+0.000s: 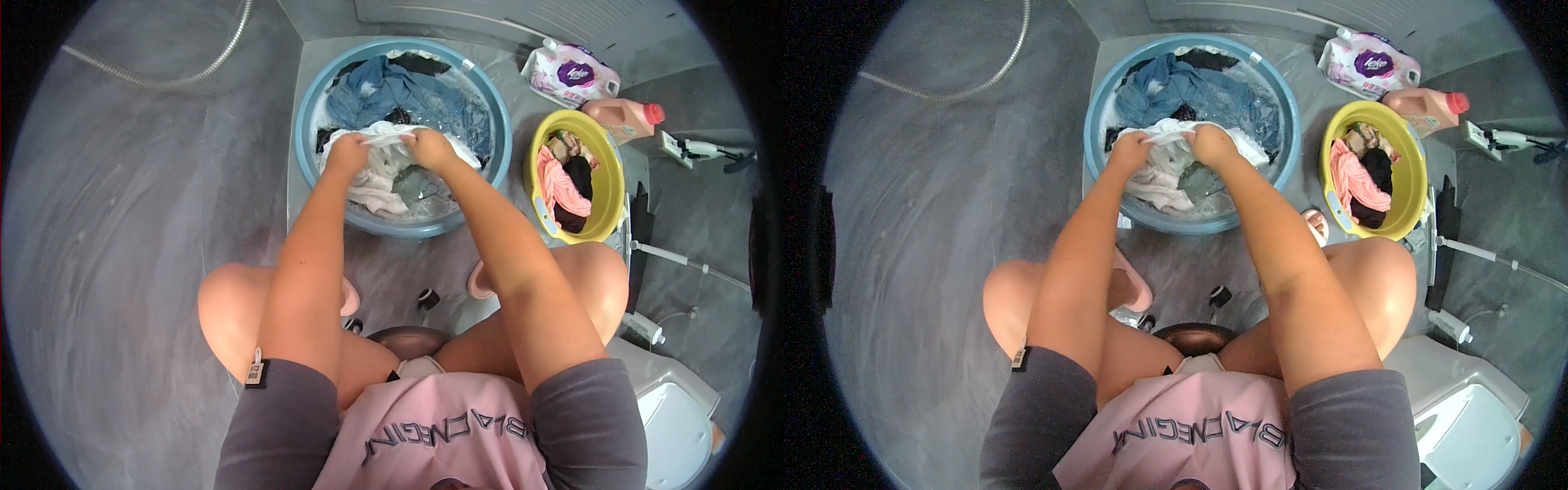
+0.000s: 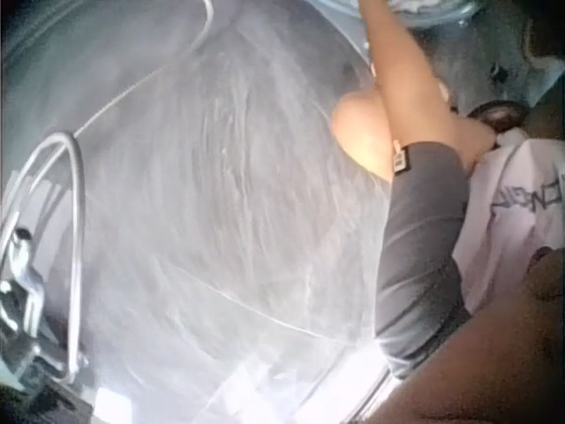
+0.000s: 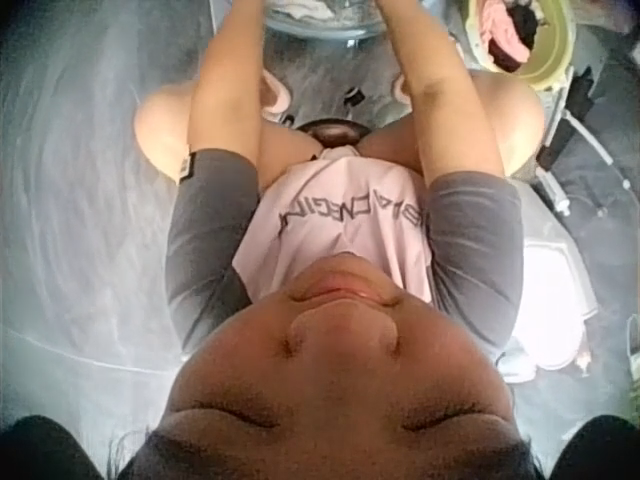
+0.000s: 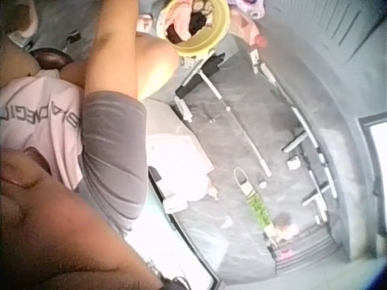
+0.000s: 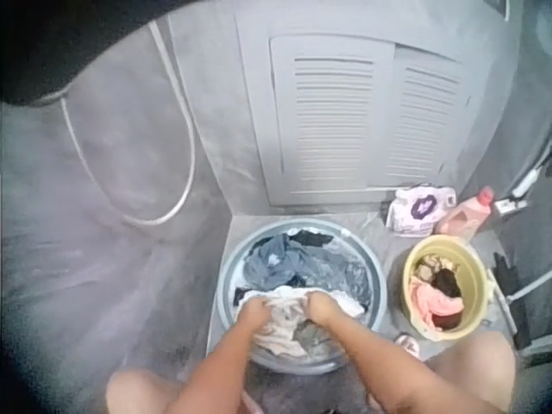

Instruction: The person washes laundry by hand, scrubbing and wringing out clothes in a basin of soapy water before placing a garment into a basket.

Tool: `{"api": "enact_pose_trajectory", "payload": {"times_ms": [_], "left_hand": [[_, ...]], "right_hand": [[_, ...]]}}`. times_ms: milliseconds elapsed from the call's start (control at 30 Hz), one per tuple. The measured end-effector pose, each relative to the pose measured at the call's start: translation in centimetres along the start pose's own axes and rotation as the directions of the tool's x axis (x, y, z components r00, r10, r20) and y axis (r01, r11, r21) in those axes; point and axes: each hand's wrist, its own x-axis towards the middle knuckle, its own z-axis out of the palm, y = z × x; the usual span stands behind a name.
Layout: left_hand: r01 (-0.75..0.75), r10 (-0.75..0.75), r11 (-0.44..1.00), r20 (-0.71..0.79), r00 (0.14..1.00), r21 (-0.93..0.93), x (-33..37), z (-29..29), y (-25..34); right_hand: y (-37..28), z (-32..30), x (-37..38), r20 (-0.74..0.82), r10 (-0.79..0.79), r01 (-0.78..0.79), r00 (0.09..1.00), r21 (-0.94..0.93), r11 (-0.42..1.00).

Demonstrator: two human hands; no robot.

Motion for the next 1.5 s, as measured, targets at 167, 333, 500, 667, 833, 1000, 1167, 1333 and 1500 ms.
{"api": "enact_pose_trajectory", "payload": {"times_ms": [167, 333, 500, 667, 833, 1000, 1167, 1333, 1500], "left_hand": [[-0.008, -0.097, 0.892, -0.209, 0.973, -0.452, -0.2, -4.6, 4.7], [-0.017, 0.042, 0.955, 0.08, 0.996, -0.298, -4.5, -10.4, 10.1], [-0.211, 0.241, 0.926, -0.06, 0.969, 0.314, -8.1, -13.3, 14.3], [-0.194, 0.256, 0.937, -0.194, 0.947, 0.289, -9.9, -15.7, 14.3], [-0.294, 0.259, 0.939, -0.196, 0.946, -0.178, -10.8, -13.9, 17.8], [-0.315, 0.271, 0.899, -0.18, 0.946, -0.305, -10.5, -14.1, 18.5], [-0.369, 0.384, 0.908, -0.043, 0.922, 0.198, -10.6, -16.0, 17.1], [-0.302, 0.263, 0.938, 0.222, 0.939, 0.167, -9.1, -15.8, 15.5], [0.033, 0.029, 0.634, 0.067, 0.997, -0.772, -9.2, -12.6, 18.9]], "right_hand": [[-4.2, -5.0, -1.2, -0.162, 0.031, 0.004, 0.986, 0.208, 0.978], [-8.4, -10.0, -4.5, -0.146, -0.053, 0.08, 0.988, 0.19, 0.978], [-10.3, -15.1, -8.3, -0.131, -0.222, 0.21, 0.966, -0.102, 0.972], [-10.6, -18.0, -11.8, -0.236, -0.227, 0.173, 0.945, -0.228, 0.958], [-9.8, -17.8, -11.7, -0.24, -0.321, 0.281, 0.916, -0.186, 0.942], [-11.9, -15.5, -11.9, -0.052, -0.253, 0.258, 0.966, 0.131, 0.957], [-9.9, -17.5, -11.0, -0.044, -0.081, 0.081, 0.996, 0.0, 0.997], [-9.8, -17.2, -10.3, -0.179, -0.037, 0.11, 0.983, 0.419, 0.901], [-9.8, -15.0, -8.2, -0.362, 0.172, 0.058, 0.916, 0.545, 0.836]]}}
